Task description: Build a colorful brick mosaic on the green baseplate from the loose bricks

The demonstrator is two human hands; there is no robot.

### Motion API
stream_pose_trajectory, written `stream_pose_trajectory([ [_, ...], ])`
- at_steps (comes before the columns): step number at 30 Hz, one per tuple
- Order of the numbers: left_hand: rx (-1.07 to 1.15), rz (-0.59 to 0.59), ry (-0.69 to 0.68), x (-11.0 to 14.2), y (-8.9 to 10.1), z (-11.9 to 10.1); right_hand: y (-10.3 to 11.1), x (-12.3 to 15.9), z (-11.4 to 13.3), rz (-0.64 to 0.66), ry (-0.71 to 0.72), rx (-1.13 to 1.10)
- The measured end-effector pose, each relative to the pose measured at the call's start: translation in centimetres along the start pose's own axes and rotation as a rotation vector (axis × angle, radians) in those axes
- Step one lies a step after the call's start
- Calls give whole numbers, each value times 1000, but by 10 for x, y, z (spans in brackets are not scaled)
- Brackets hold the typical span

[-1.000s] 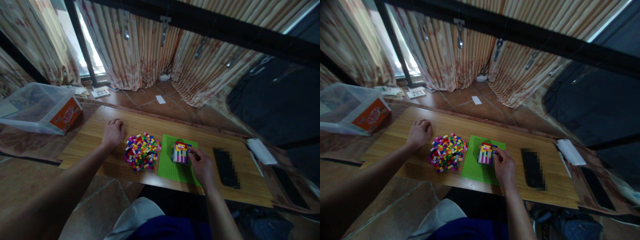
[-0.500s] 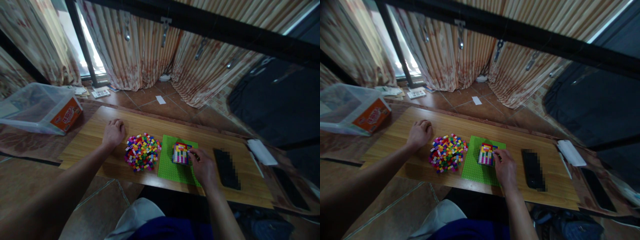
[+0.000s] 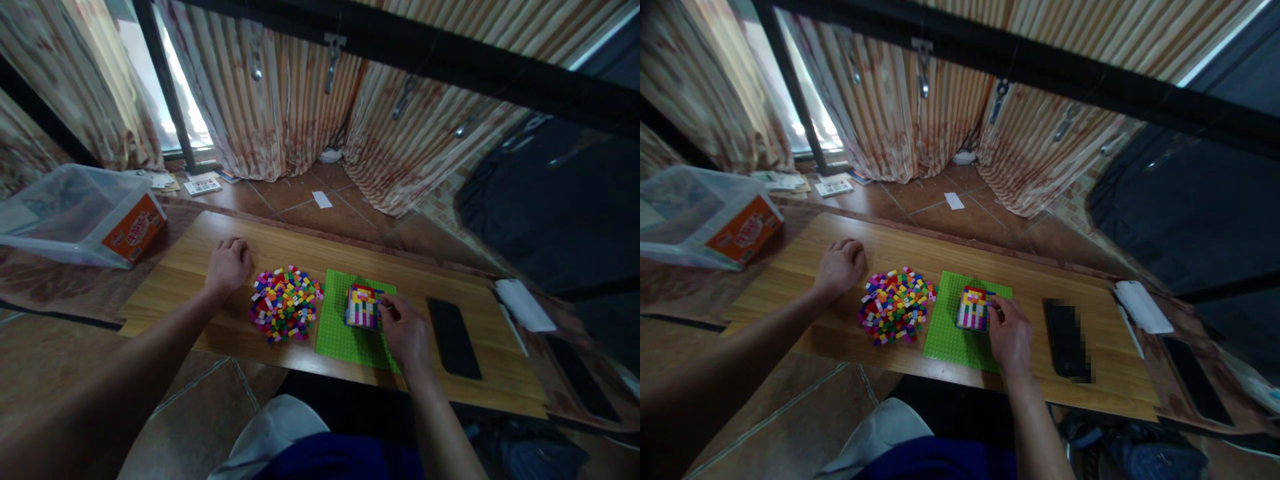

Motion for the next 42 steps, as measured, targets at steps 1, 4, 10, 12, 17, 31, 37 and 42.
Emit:
stream_pose_trajectory([
  [1,0,-2,1,0,0,0,1,1,-1,-7,-22,-13],
  [4,2,7,6,0,-1,1,8,4,-7,-74,-103,-45],
  [10,1,-1,17,0,-1,2,4,1,-31,-167,-235,-128],
  [12,3,2,7,0,-2,1,-6,-3,-37,-136,-252,-149],
  [17,6,-11,1,1,-2,2,-25,-4,-41,-80,-272,-179],
  [31,-9,-6,-3,0,-3,2,-34,-3,-38,-28,-353,-337],
  [37,-4,-10,8,1,-4,3,-22,1,-30,-52,-266,-217],
  [42,-19,-6,4,1,-1,0,-7,10,36,-181,45,-26],
])
Point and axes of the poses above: each hand's wrist, its own x-axis away from the middle knuckle, its own y-axis out of the back of the hand, z = x × y, the point moved 8 cm from there along -x, towards the middle knuckle, and after that the axes turned 1 degree about z, right-handed, at the moved point
